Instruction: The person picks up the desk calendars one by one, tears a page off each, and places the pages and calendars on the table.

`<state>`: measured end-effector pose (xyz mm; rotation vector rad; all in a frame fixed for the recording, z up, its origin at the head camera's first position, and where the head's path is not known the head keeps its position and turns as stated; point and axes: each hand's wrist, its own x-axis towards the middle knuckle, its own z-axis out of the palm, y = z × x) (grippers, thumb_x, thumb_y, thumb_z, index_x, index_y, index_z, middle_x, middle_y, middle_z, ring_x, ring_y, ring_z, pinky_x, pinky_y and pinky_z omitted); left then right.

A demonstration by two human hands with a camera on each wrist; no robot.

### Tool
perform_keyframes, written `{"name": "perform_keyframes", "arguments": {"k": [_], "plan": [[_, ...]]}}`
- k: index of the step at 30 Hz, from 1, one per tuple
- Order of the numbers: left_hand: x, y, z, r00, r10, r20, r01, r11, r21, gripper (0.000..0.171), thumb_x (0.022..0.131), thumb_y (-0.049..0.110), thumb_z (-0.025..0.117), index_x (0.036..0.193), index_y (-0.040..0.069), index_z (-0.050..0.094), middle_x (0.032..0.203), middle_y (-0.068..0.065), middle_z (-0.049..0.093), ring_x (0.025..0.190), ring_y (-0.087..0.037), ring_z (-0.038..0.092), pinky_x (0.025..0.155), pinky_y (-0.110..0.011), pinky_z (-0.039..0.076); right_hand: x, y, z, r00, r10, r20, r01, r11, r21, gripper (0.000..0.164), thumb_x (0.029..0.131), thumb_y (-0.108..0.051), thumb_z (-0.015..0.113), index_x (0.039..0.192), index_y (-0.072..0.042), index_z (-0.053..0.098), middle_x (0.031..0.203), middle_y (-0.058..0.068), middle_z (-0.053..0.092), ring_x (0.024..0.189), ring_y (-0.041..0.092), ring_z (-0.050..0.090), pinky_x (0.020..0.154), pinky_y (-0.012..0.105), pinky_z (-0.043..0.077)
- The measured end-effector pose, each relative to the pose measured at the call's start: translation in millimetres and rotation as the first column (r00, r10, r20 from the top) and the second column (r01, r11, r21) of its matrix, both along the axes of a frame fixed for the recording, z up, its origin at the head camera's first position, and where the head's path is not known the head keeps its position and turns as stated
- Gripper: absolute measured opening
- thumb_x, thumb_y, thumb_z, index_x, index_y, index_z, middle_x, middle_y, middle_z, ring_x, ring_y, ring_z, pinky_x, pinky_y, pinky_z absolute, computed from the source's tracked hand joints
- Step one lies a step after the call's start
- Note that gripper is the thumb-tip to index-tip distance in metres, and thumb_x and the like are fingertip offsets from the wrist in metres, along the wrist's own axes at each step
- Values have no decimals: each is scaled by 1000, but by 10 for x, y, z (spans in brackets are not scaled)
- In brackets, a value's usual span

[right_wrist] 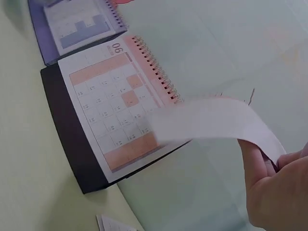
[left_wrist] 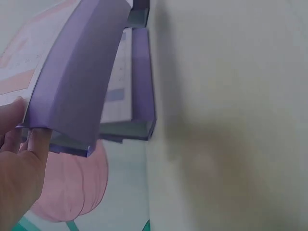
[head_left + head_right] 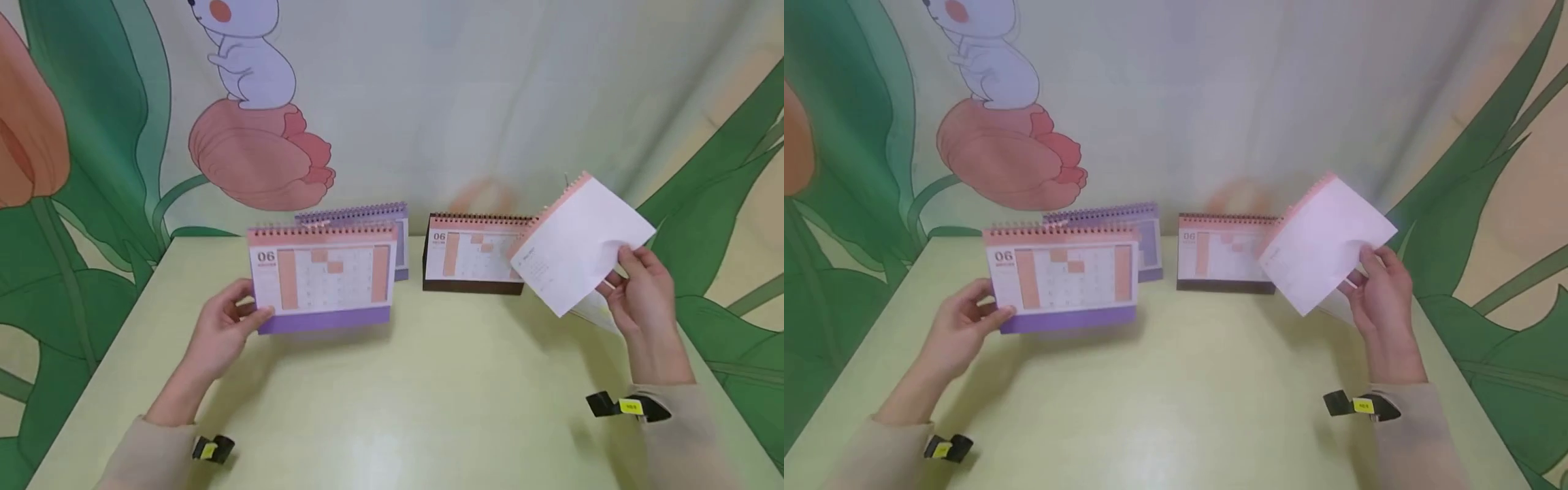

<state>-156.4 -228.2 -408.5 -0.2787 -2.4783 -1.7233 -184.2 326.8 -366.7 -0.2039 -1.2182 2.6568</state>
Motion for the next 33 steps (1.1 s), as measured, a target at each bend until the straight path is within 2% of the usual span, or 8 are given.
{"name": "perform_keyframes", "arguments": {"k": [4,7,10,14,21,25,29,33], "plan": [[-4,-77,49,999,41,-2,-41,999,-2,42,96,12,62,137,9,52,125,-2,58,99,-12,63,79,-18,56,-38,8,10,1000,-19,10,18,993,115,33,91,-18,67,121,-8,54,116,7,56,75,25,73,63,39,61],[30,-67,0,998,50,38,-50,999,6,46,96,13,62,140,10,50,127,-4,57,103,-11,62,82,-17,56,-18,25,2,998,-36,48,29,989,142,35,92,-19,66,124,-11,53,118,6,52,72,23,70,61,38,61],[56,-70,-53,998,60,35,-61,998,20,45,96,10,62,140,8,50,127,-6,56,104,-9,63,83,-17,56,15,66,-22,997,-27,70,17,990,141,35,93,-15,66,125,-13,51,116,5,51,72,23,70,60,38,61],[59,-82,-91,998,55,28,-56,998,38,45,96,12,62,140,8,50,127,-6,56,104,-7,63,83,-17,55,50,106,-64,998,-16,57,7,987,158,37,92,-9,66,125,-13,49,113,5,55,73,23,72,61,37,61],[76,-96,-165,997,56,50,-58,998,38,45,96,14,63,139,7,51,126,-6,57,104,-4,64,83,-17,56,96,93,-118,1000,-2,-1,2,981,192,40,92,-1,64,127,-12,48,105,5,69,76,21,75,60,35,61],[60,-105,-184,998,54,32,-55,997,49,43,96,12,63,138,7,52,125,-5,58,102,-5,65,82,-18,56,107,77,-110,997,-73,24,65,966,250,38,93,-2,64,126,-13,50,100,3,73,77,18,75,58,32,60],[51,-102,-193,998,53,27,-55,997,62,43,96,11,63,137,7,52,123,-5,58,101,-6,65,81,-20,57,123,48,-75,982,-183,51,156,931,329,35,93,-2,64,125,-14,54,95,2,74,73,16,74,54,28,59],[52,-103,-198,998,57,32,-59,996,63,43,96,11,62,138,8,52,124,-5,58,102,-6,65,81,-19,57,153,25,-34,964,-263,27,236,901,364,34,92,1,63,123,-13,59,88,2,74,66,15,71,49,26,55]]}}
